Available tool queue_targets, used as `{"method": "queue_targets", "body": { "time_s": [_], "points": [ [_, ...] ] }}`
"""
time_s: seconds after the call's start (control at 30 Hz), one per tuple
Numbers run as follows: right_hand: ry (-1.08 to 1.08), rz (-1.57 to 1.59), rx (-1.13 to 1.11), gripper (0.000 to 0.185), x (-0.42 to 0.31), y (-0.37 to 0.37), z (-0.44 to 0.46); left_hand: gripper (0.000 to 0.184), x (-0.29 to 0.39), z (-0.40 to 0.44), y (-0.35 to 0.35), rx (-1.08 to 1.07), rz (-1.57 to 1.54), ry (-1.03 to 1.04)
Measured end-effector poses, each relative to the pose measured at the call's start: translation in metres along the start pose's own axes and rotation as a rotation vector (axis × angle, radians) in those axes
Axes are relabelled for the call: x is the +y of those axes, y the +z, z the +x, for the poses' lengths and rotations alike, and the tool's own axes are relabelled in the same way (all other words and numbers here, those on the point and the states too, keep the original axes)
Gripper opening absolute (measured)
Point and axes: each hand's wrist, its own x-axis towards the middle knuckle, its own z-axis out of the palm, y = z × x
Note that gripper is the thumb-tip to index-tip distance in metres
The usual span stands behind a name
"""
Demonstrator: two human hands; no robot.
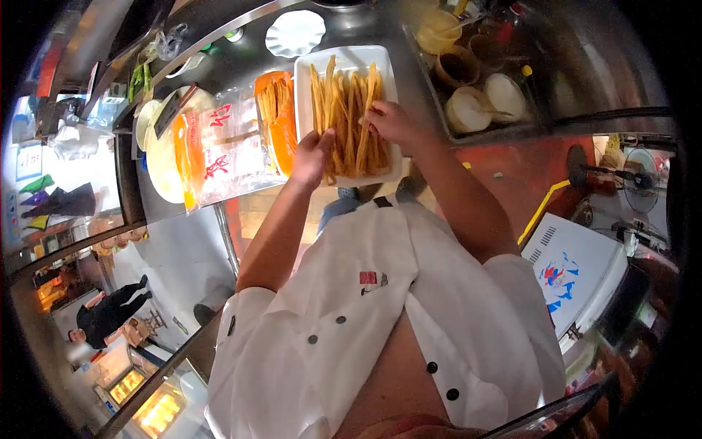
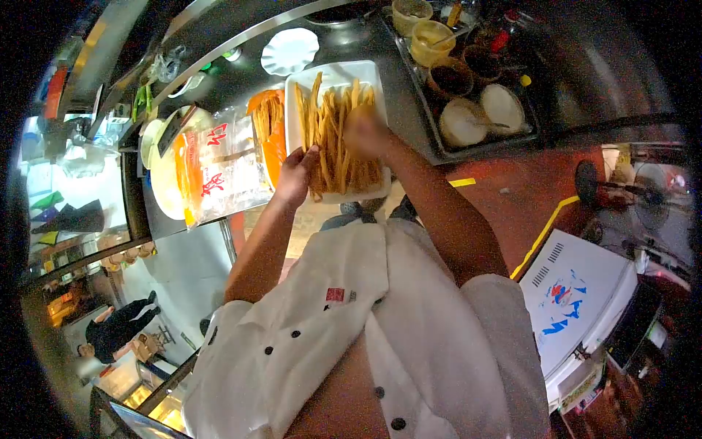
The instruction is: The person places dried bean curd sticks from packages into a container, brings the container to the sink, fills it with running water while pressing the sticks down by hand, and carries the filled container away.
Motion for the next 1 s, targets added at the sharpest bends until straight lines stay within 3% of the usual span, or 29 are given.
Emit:
{"method": "queue_targets", "body": {
  "time_s": [0.03, 0.1, 0.17, 0.2, 0.23, 0.27, 0.3, 0.43, 0.53, 0.63, 0.7, 0.73, 0.77, 0.8, 0.87, 0.9, 1.0],
  "points": [
    [0.156, -0.054, 0.001, 0.023, -0.004, 0.006, -0.001, 0.032, -0.002, 0.005, 0.003, -0.044, -0.104, -0.065],
    [0.21, 0.022, -0.003, 0.029, 0.008, 0.022, 0.004, 0.033, -0.01, 0.016, 0.005, -0.103, -0.211, -0.136],
    [0.181, -0.321, 0.254, 0.036, 0.037, 0.04, 0.017, 0.034, -0.041, 0.034, 0.001, -0.259, -0.224, -0.269],
    [0.193, -0.33, 0.265, 0.036, 0.045, 0.041, 0.023, 0.03, -0.079, 0.054, -0.003, -0.28, 0.037, -0.289],
    [0.273, -0.416, 0.136, 0.04, 0.05, 0.04, 0.027, 0.03, -0.079, 0.057, -0.003, -0.295, 0.03, -0.294],
    [0.357, -0.497, 0.002, 0.044, 0.058, 0.042, 0.027, 0.03, -0.081, 0.056, -0.005, -0.36, 0.278, -0.226],
    [0.375, -0.5, 0.004, 0.044, 0.053, 0.044, 0.022, 0.029, -0.081, 0.054, -0.007, -0.422, 0.527, -0.151],
    [0.428, -0.654, 0.013, 0.048, 0.031, 0.053, 0.008, 0.031, -0.058, 0.059, -0.017, -0.513, 0.677, -0.264],
    [0.389, -0.66, 0.056, 0.049, 0.036, 0.058, 0.0, 0.033, -0.041, 0.055, -0.018, -0.522, 0.713, -0.112],
    [0.304, -0.621, 0.167, 0.049, 0.043, 0.061, -0.01, 0.033, -0.079, 0.063, -0.013, -0.395, 0.448, -0.057],
    [0.247, -0.583, 0.227, 0.049, 0.048, 0.067, -0.012, 0.032, -0.099, 0.065, -0.008, -0.165, 0.415, 0.126],
    [0.212, -0.615, 0.326, 0.05, 0.052, 0.072, -0.012, 0.032, -0.109, 0.068, -0.01, -0.159, 0.413, 0.125],
    [0.176, -0.644, 0.423, 0.05, 0.056, 0.077, -0.013, 0.032, -0.12, 0.07, -0.012, -0.282, 0.449, 0.166],
    [0.172, -0.642, 0.411, 0.05, 0.056, 0.08, -0.015, 0.032, -0.125, 0.07, -0.017, -0.402, 0.484, 0.204],
    [0.087, -0.715, 0.234, 0.047, 0.051, 0.088, -0.017, 0.031, -0.085, 0.05, -0.034, -0.363, 0.65, 0.236],
    [0.065, -0.71, 0.209, 0.047, 0.043, 0.09, -0.02, 0.03, -0.062, 0.042, -0.043, -0.338, 0.813, 0.273],
    [-0.059, -0.879, 0.062, 0.044, 0.029, 0.081, -0.021, 0.026, -0.027, 0.042, -0.081, -0.136, 0.822, 0.361]
  ]
}}
